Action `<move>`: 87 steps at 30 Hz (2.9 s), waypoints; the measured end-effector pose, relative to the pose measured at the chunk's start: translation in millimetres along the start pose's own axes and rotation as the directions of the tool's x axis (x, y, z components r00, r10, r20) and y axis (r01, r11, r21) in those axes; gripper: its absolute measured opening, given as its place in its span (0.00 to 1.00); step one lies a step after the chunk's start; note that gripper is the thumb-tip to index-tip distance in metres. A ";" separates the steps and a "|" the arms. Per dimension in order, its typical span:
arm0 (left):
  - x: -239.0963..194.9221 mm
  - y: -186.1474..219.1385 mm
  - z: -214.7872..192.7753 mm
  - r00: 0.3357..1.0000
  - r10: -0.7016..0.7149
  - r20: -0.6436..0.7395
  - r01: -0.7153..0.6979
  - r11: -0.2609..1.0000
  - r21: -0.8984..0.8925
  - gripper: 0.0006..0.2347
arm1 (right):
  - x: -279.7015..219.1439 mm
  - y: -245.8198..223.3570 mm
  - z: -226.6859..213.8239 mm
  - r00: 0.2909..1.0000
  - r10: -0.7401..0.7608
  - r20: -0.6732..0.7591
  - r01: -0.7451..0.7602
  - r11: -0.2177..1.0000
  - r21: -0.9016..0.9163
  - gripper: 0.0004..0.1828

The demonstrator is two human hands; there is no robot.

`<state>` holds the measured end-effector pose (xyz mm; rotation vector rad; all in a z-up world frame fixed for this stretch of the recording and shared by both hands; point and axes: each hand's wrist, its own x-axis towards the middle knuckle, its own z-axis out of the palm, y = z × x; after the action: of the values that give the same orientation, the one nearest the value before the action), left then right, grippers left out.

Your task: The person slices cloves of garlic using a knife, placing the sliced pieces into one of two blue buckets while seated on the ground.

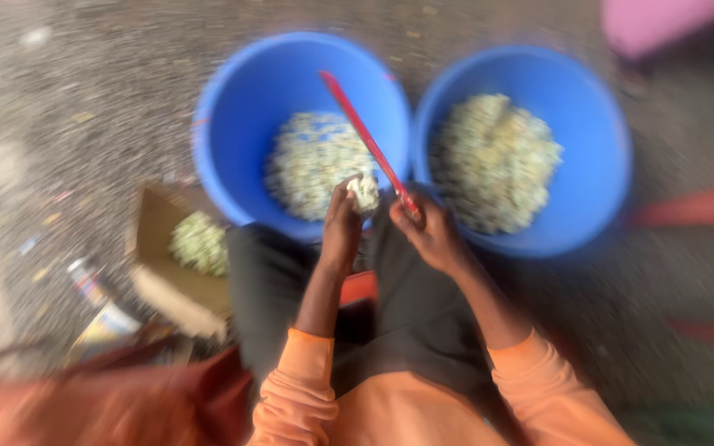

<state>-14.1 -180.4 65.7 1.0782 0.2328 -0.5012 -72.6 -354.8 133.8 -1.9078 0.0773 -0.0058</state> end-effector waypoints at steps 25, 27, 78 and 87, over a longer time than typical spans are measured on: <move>-15.2 -10.8 -91.4 0.979 0.202 0.036 -0.169 0.894 -0.414 0.11 | -18.3 108.0 164.0 0.907 0.196 0.373 -0.251 0.962 0.105 0.19; -26.4 3.9 -89.9 0.987 0.143 0.080 -0.105 0.927 -0.360 0.12 | -11.2 98.4 146.2 0.843 0.236 0.483 -0.394 0.883 0.255 0.19; 59.8 -19.2 -113.4 0.987 0.115 -0.110 -0.120 0.992 -0.041 0.25 | 34.3 60.0 131.2 0.991 -0.007 0.134 0.052 0.940 -0.338 0.26; 65.6 -23.9 -117.8 0.967 0.218 -0.130 -0.206 0.973 0.101 0.17 | 57.3 99.0 140.9 0.981 0.094 0.172 -0.012 0.904 -0.427 0.27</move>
<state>37.7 -103.3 -34.9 1.2091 0.2172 -0.2449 -14.5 -257.9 -8.2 -2.3326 0.0012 0.2485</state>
